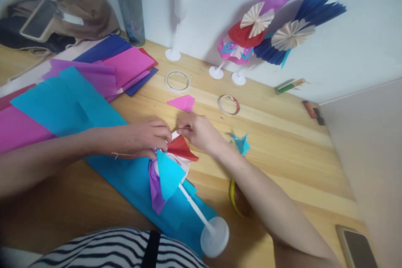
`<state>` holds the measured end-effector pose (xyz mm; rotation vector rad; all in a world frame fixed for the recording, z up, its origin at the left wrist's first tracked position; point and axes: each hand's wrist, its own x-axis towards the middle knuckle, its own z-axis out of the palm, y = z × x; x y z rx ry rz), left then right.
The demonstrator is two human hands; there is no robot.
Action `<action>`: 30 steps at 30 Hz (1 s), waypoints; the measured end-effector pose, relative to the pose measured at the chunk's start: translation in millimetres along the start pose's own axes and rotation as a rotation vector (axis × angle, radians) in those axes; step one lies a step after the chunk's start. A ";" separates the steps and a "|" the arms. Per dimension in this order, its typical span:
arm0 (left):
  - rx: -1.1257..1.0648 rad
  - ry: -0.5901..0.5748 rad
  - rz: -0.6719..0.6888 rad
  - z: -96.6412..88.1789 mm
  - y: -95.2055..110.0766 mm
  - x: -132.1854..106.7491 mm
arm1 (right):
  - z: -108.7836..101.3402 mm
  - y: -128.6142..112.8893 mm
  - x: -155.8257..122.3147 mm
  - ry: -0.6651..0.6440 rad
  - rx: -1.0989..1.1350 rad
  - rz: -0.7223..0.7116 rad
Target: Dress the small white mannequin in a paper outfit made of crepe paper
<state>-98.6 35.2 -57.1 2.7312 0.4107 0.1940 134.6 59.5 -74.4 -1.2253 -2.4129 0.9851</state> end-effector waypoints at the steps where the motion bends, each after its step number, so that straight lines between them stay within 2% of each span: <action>1: 0.005 -0.007 -0.006 -0.6 0.4 0.7 | -0.1 -0.5 0.2 0.000 -0.004 0.002; 5: 0.010 -0.028 -0.041 -1.4 1.7 2.0 | -0.2 -2.2 -1.5 0.008 -0.012 0.009; 10: -0.050 -0.039 -0.012 -0.8 0.4 2.6 | 0.2 -1.8 -3.7 0.017 -0.030 0.026; 14: -0.082 -0.060 -0.024 -0.7 -0.2 3.3 | -1.4 -2.1 -2.5 0.013 -0.042 -0.005; 17: -0.080 -0.091 -0.030 -1.2 0.8 3.5 | -6.6 -5.8 -7.1 0.077 -0.060 -0.063; 20: -0.067 -0.102 -0.029 -1.0 1.6 3.7 | -15.2 -12.9 -21.9 0.144 -0.055 -0.170; 25: -0.064 -0.105 -0.032 0.0 1.9 3.8 | -22.3 -26.5 -56.1 0.055 -0.004 -0.428; 27: -0.075 -0.103 -0.035 -0.9 2.0 3.4 | -19.8 -29.0 -67.2 0.021 -0.118 -0.467; 30: -0.095 -0.089 -0.049 -3.0 2.1 2.9 | -14.8 -27.1 -81.1 0.018 -0.301 -0.439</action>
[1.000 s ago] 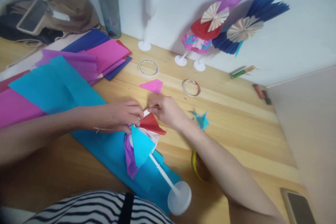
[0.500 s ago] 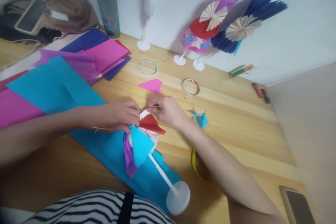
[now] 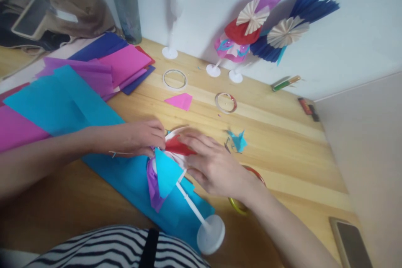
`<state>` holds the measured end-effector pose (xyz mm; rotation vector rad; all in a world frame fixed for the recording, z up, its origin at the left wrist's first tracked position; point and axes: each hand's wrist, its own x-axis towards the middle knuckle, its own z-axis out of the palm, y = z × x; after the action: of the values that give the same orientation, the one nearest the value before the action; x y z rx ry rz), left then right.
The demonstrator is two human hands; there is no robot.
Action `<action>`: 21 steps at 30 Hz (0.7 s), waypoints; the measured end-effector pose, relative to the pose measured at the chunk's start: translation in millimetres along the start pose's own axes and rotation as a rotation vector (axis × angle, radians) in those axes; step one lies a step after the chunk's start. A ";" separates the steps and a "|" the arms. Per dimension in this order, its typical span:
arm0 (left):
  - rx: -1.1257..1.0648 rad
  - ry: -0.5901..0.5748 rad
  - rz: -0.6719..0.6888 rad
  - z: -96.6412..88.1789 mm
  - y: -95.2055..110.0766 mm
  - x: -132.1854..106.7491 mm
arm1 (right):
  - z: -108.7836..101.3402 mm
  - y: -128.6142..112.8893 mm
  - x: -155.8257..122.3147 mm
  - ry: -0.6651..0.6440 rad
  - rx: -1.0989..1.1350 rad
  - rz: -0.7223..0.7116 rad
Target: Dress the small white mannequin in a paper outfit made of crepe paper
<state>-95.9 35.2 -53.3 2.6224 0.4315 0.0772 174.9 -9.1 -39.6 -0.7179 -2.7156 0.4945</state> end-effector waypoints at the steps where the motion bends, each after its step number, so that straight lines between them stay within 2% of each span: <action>1: -0.009 0.004 -0.001 -0.6 0.0 -0.1 | 1.2 -0.7 -4.4 -0.003 -0.023 0.015; 7: -0.047 0.041 0.032 -1.5 -0.3 0.0 | 11.1 -1.0 -16.9 0.078 -0.023 0.029; 13: -0.010 0.013 0.005 -1.5 0.6 -0.3 | 26.6 2.3 -8.8 0.055 -0.123 0.071; 17: 0.004 0.020 0.002 -1.7 1.1 1.0 | 24.6 -0.9 -11.0 0.096 -0.079 0.097; 21: 0.044 -0.045 -0.015 -3.3 2.2 1.4 | 22.3 -8.5 -13.5 0.106 -0.027 0.067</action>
<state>-94.4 35.3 -49.4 2.6578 0.4416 0.0038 174.7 -28.7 -58.8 -0.8206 -2.6111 0.4231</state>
